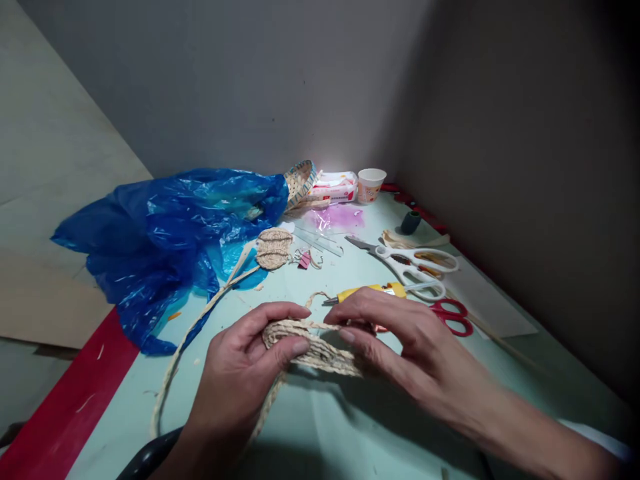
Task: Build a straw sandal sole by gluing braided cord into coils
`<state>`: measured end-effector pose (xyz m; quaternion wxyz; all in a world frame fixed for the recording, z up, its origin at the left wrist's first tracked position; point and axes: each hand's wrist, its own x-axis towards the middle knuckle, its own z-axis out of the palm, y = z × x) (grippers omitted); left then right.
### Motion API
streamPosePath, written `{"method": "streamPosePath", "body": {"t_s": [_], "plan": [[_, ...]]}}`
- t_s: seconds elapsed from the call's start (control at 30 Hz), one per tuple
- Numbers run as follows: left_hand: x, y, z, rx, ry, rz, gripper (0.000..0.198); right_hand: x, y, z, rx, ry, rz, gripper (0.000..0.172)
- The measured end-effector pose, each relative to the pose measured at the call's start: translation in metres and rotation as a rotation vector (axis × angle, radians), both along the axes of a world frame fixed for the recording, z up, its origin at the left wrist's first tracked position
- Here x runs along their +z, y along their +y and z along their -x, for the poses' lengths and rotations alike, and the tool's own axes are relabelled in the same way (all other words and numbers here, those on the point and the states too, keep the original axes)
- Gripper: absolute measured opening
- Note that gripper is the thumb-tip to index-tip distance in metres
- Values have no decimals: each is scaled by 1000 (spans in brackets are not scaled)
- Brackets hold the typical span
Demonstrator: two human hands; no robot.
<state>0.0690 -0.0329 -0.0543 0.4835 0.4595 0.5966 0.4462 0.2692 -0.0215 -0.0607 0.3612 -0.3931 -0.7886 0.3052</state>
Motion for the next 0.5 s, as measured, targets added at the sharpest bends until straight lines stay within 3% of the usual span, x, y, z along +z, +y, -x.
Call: {"method": "streamPosePath", "body": {"t_s": [0.2,0.5], "plan": [[-5,3,2,36,119,-71,11,-5,-7,6,43,-46,-130,18],[-4,4,3,97,121,-54,7,-10,-4,5,60,-70,-312,20]]}}
